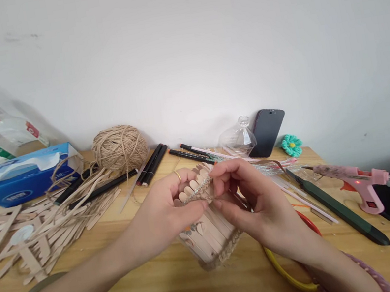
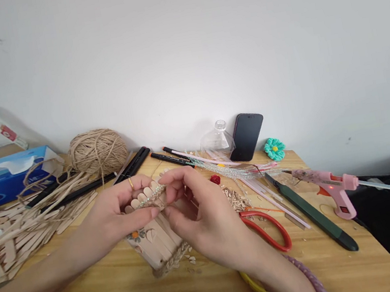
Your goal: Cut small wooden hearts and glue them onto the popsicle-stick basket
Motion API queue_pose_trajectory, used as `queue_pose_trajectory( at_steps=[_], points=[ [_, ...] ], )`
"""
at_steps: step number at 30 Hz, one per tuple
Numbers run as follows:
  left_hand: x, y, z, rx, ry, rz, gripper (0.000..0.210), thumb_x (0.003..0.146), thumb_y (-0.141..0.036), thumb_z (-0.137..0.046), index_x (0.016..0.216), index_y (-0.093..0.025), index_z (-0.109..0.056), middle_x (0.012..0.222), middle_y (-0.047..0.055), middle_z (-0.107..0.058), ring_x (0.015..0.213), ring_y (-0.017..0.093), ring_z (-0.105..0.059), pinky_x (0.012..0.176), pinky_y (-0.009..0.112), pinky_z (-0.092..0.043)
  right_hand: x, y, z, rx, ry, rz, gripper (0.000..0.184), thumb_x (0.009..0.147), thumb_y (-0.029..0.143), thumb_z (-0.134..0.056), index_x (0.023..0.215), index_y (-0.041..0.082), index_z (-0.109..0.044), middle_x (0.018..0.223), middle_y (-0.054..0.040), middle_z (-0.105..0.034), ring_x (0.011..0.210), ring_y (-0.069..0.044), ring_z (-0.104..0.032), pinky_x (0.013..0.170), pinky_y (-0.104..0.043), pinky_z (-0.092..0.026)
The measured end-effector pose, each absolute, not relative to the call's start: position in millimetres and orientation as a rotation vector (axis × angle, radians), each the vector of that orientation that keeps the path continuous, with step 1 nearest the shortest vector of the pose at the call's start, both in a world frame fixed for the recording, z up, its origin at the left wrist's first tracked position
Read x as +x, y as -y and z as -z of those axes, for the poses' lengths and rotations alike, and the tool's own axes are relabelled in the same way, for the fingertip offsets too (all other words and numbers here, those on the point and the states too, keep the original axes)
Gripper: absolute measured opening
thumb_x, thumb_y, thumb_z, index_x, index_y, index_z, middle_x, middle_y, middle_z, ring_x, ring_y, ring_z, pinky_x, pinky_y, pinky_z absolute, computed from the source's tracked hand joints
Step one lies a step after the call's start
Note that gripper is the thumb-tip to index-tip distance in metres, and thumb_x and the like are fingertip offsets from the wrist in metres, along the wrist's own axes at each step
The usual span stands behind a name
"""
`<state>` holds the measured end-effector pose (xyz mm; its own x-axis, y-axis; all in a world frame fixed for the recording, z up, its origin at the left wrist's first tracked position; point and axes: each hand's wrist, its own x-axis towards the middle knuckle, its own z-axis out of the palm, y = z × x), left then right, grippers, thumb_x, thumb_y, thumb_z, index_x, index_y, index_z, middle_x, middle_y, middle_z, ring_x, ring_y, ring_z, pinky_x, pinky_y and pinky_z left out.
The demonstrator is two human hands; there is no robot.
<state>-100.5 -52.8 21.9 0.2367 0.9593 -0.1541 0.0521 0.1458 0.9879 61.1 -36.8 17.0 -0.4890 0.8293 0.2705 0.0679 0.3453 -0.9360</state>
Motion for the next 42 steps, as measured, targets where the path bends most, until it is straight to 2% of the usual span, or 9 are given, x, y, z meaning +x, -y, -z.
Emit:
queue_pose_trajectory(
  at_steps=[4, 8, 11, 15, 18, 20, 23, 28, 42],
  points=[
    [-102.3, 53.3, -24.8, 1.201, -1.106, -0.919, 0.017, 0.066, -0.016, -0.057, 0.083, -0.017, -0.058, 0.069, -0.003, -0.056, 0.057, 0.010, -0.050, 0.050, 0.019, -0.038, 64.7, 33.3, -16.0, -0.751, 1.688, -1.348, 0.025, 0.076, 0.009, -0.053, 0.095, 0.023, -0.053, 0.080, 0.0000, -0.051, 0.077, -0.013, -0.052, 0.065, -0.024, -0.044],
    [-106.7, 53.9, -26.6, 1.214, -1.052, -0.924, 0.016, 0.069, -0.019, -0.054, 0.085, -0.016, -0.059, 0.072, -0.002, -0.059, 0.062, 0.012, -0.053, 0.054, 0.020, -0.041, 67.4, 24.2, -16.4, -0.695, 1.423, -1.484, 0.019, 0.075, 0.012, -0.047, 0.087, 0.022, -0.058, 0.073, -0.0004, -0.053, 0.069, -0.014, -0.049, 0.060, -0.025, -0.041],
    [-109.2, 53.1, -26.5, 1.231, -1.039, -0.926, 0.021, 0.072, -0.018, -0.052, 0.091, -0.016, -0.059, 0.077, 0.000, -0.062, 0.068, 0.013, -0.055, 0.058, 0.021, -0.043, 70.5, 18.2, -20.5, -0.669, 1.240, -1.484, 0.022, 0.076, 0.008, -0.040, 0.078, 0.020, -0.059, 0.062, 0.0014, -0.044, 0.060, -0.012, -0.042, 0.057, -0.024, -0.037],
    [-109.2, 53.1, -27.5, 1.225, -1.035, -0.935, 0.024, 0.069, -0.015, -0.052, 0.093, -0.016, -0.059, 0.078, 0.000, -0.064, 0.072, 0.014, -0.057, 0.060, 0.020, -0.044, 79.0, 20.9, -25.2, -0.705, 1.231, -1.320, 0.023, 0.082, 0.006, -0.038, 0.075, 0.022, -0.054, 0.057, 0.0044, -0.031, 0.054, -0.011, -0.033, 0.051, -0.022, -0.031],
    [-107.4, 55.4, -29.9, 1.190, -1.046, -0.925, 0.029, 0.067, -0.012, -0.055, 0.095, -0.016, -0.058, 0.082, -0.001, -0.065, 0.072, 0.013, -0.058, 0.059, 0.019, -0.045, 82.5, 32.1, -24.0, -0.872, 1.530, -0.957, 0.018, 0.090, 0.015, -0.041, 0.087, 0.026, -0.055, 0.062, 0.0039, -0.039, 0.057, -0.012, -0.037, 0.051, -0.023, -0.032],
    [-106.1, 57.0, -31.5, 1.166, -1.044, -0.930, 0.032, 0.065, -0.010, -0.057, 0.097, -0.016, -0.057, 0.082, -0.001, -0.065, 0.071, 0.013, -0.058, 0.059, 0.018, -0.045, 81.4, 39.5, -22.2, -0.932, 1.798, -0.705, 0.014, 0.088, 0.016, -0.048, 0.095, 0.027, -0.055, 0.070, 0.0026, -0.048, 0.062, -0.013, -0.044, 0.056, -0.025, -0.036],
    [-104.6, 58.2, -32.4, 1.161, -1.040, -0.952, 0.032, 0.064, -0.008, -0.057, 0.095, -0.016, -0.058, 0.078, -0.003, -0.064, 0.067, 0.011, -0.057, 0.057, 0.017, -0.045, 76.7, 45.1, -21.2, -0.860, 2.097, -0.508, 0.011, 0.083, 0.012, -0.055, 0.088, 0.022, -0.057, 0.079, -0.0006, -0.052, 0.068, -0.014, -0.049, 0.059, -0.026, -0.039],
    [-103.7, 59.3, -31.8, 1.136, -1.014, -0.963, 0.029, 0.066, -0.007, -0.058, 0.093, -0.017, -0.060, 0.073, -0.006, -0.062, 0.063, 0.008, -0.057, 0.054, 0.014, -0.044, 71.1, 45.3, -22.0, -0.761, 2.154, -0.429, 0.013, 0.083, 0.008, -0.054, 0.089, 0.019, -0.059, 0.080, -0.0026, -0.051, 0.070, -0.014, -0.049, 0.054, -0.025, -0.041],
    [-103.9, 57.5, -27.2, 1.101, -1.001, -0.966, 0.022, 0.068, -0.008, -0.060, 0.088, -0.017, -0.060, 0.071, -0.006, -0.062, 0.059, 0.006, -0.056, 0.052, 0.012, -0.044, 70.5, 43.5, -21.3, -0.733, 2.251, -0.298, 0.011, 0.085, 0.008, -0.051, 0.083, 0.016, -0.058, 0.079, -0.0039, -0.053, 0.074, -0.015, -0.048, 0.067, -0.028, -0.043]
  ],
)
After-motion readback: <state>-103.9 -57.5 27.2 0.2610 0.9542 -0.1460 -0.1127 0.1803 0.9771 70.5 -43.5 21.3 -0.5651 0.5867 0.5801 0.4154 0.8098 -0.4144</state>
